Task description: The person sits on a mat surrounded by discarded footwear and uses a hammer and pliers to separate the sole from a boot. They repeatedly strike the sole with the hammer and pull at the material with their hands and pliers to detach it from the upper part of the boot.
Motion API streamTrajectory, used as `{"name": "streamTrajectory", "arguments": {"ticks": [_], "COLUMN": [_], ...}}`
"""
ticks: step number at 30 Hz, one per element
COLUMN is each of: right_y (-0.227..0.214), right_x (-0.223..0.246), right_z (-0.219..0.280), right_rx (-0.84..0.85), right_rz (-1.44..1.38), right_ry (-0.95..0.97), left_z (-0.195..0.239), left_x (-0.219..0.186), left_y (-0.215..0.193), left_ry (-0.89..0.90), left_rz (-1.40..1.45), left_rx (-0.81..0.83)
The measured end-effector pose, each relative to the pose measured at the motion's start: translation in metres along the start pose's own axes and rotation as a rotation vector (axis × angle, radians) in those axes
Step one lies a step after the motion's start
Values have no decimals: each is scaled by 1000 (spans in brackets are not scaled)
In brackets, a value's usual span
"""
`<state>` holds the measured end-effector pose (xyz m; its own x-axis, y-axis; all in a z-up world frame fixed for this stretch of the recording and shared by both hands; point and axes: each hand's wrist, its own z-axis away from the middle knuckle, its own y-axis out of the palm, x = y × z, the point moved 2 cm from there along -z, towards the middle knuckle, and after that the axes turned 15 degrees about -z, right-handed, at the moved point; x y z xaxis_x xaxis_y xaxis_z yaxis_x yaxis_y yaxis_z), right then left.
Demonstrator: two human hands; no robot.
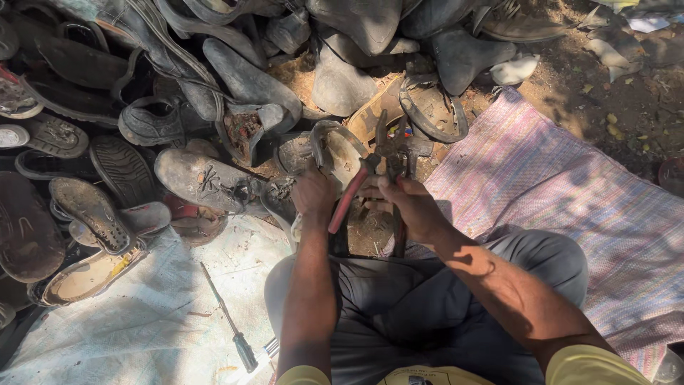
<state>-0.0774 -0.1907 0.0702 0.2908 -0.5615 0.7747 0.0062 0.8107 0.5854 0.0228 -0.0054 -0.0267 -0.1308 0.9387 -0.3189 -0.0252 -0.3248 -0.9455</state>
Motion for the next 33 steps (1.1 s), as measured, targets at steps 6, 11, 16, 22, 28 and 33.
{"name": "streamTrajectory", "arguments": {"ticks": [6,11,16,22,28,33], "right_y": [-175,-188,-142,-138,-142,-104], "right_x": [-25,-70,-42,-17,7,58], "right_z": [0,-28,-27,-33,-66,-61], "right_rx": [-313,-146,-186,-204,135,242], "right_rz": [-117,60,286,604,1303,2040], "right_ry": [177,247,286,482,290,-164], "left_z": [-24,-38,-54,-54,-49,-65], "left_x": [-31,-73,-101,-138,-156,-147], "left_y": [-13,-20,-10,7,2,-1], "left_ry": [160,361,497,637,697,786], "left_rz": [-273,-457,-645,-717,-745,-675], "left_rx": [41,-43,-18,58,70,18]}}
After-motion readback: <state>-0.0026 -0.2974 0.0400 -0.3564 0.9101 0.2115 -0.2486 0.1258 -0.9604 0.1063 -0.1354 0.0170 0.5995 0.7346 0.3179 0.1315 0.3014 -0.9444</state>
